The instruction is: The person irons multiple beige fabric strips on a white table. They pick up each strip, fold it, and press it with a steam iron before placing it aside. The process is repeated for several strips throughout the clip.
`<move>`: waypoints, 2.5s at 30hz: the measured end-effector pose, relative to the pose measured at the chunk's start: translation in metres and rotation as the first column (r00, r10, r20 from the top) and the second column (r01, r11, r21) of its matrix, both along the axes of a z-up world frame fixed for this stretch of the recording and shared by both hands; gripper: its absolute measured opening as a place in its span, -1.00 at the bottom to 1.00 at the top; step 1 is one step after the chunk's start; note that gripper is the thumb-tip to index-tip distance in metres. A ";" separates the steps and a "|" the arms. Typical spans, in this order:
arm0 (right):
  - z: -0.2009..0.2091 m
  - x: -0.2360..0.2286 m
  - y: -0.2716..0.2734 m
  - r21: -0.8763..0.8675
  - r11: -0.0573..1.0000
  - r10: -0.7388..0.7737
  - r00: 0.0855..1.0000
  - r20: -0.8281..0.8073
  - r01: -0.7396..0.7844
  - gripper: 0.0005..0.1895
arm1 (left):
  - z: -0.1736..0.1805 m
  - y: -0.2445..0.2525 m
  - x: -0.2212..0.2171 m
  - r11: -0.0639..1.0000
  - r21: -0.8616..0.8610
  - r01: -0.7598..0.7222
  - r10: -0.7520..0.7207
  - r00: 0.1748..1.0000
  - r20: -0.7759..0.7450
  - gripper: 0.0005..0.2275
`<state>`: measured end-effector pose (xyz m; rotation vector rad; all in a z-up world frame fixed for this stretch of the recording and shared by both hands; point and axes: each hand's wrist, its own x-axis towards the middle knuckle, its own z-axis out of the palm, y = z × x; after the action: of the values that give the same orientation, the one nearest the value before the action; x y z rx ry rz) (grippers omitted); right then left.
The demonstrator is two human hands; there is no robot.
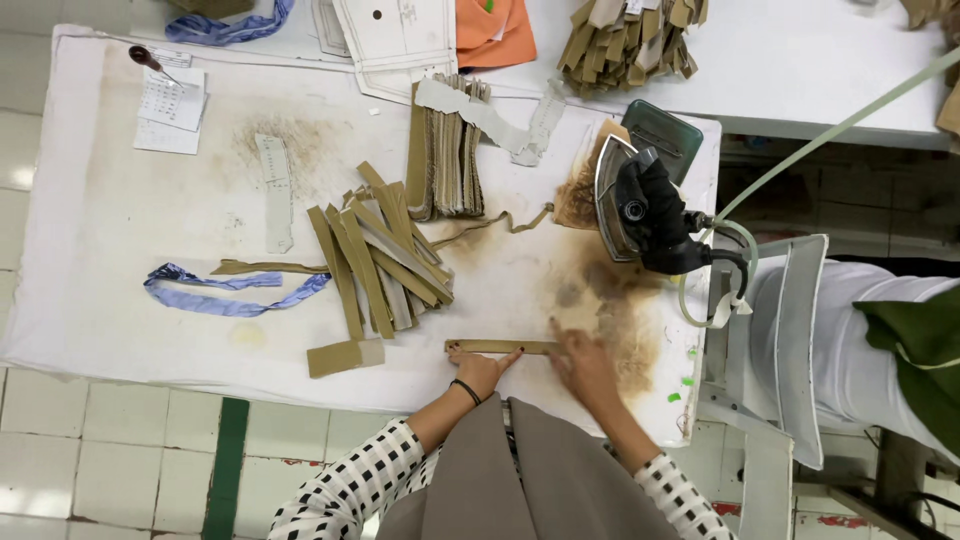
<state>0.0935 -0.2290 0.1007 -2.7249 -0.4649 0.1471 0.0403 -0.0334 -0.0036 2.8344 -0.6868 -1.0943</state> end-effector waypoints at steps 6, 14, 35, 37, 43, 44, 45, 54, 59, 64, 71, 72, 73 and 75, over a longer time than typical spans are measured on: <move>0.077 0.188 -0.042 -0.078 0.961 -0.179 0.810 0.558 0.266 -0.46 | -0.007 -0.004 -0.002 0.997 0.054 0.062 -0.061 0.998 -0.023 -0.38; 0.048 0.281 -0.064 -0.133 0.937 -0.341 0.929 -0.146 0.323 -0.34 | 0.007 -0.006 0.004 0.999 0.043 -0.002 0.006 0.997 -0.083 -0.39; 0.138 0.011 0.004 -0.260 0.960 -0.222 0.842 -0.491 0.101 -0.39 | 0.025 0.003 0.010 0.998 0.003 0.061 -0.061 0.998 0.008 -0.32; 0.126 -0.004 0.005 -0.267 0.961 -0.194 0.859 -0.473 0.070 -0.39 | 0.019 0.003 0.008 0.998 -0.009 0.055 -0.055 0.998 0.017 -0.33; 0.093 -0.010 0.016 -0.276 0.961 -0.132 0.918 -0.374 0.026 -0.46 | 0.025 0.007 -0.001 0.999 0.002 0.032 -0.032 0.997 0.077 -0.33; 0.087 -0.007 0.019 -0.276 0.960 -0.144 0.928 -0.344 0.046 -0.45 | 0.024 0.009 -0.006 0.999 0.033 0.020 -0.025 0.986 0.163 -0.39; 0.082 -0.005 0.023 -0.275 0.959 -0.155 0.937 -0.314 0.066 -0.44 | 0.022 0.013 -0.011 0.998 0.064 0.004 -0.020 0.969 0.248 -0.44; 0.093 0.005 0.043 -0.242 0.967 -0.162 0.930 -0.331 0.082 -0.45 | 0.032 0.099 -0.024 0.962 -0.245 0.118 0.035 0.841 0.539 -0.70; 0.093 -0.012 0.034 -0.300 0.952 -0.165 0.916 -0.367 0.051 -0.42 | 0.049 0.116 -0.019 0.928 -0.348 0.133 0.094 0.820 0.564 -0.74; 0.074 0.011 0.053 -0.276 0.960 -0.128 0.937 -0.324 0.036 -0.39 | 0.057 0.124 -0.019 0.907 -0.399 0.135 0.171 0.746 0.644 -0.80; 0.095 -0.005 0.053 -0.225 0.973 -0.036 0.940 -0.341 -0.044 -0.42 | 0.054 0.135 -0.016 0.894 -0.425 0.145 0.209 0.703 0.680 -0.79; 0.096 -0.013 0.047 -0.221 0.972 -0.003 0.938 -0.346 -0.079 -0.43 | 0.052 0.136 -0.017 0.890 -0.429 0.153 0.208 0.701 0.682 -0.80; 0.094 -0.015 0.045 -0.219 0.971 0.012 0.939 -0.345 -0.093 -0.43 | 0.051 0.137 -0.016 0.893 -0.427 0.141 0.217 0.697 0.683 -0.80; 0.089 -0.020 0.039 -0.216 0.970 0.026 0.936 -0.351 -0.108 -0.43 | 0.049 0.137 -0.017 0.881 -0.445 0.160 0.220 0.695 0.684 -0.80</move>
<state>0.0740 -0.1904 0.1901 -2.8205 -0.4613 0.7300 0.0232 0.1038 0.0457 2.7115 -0.7772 0.2775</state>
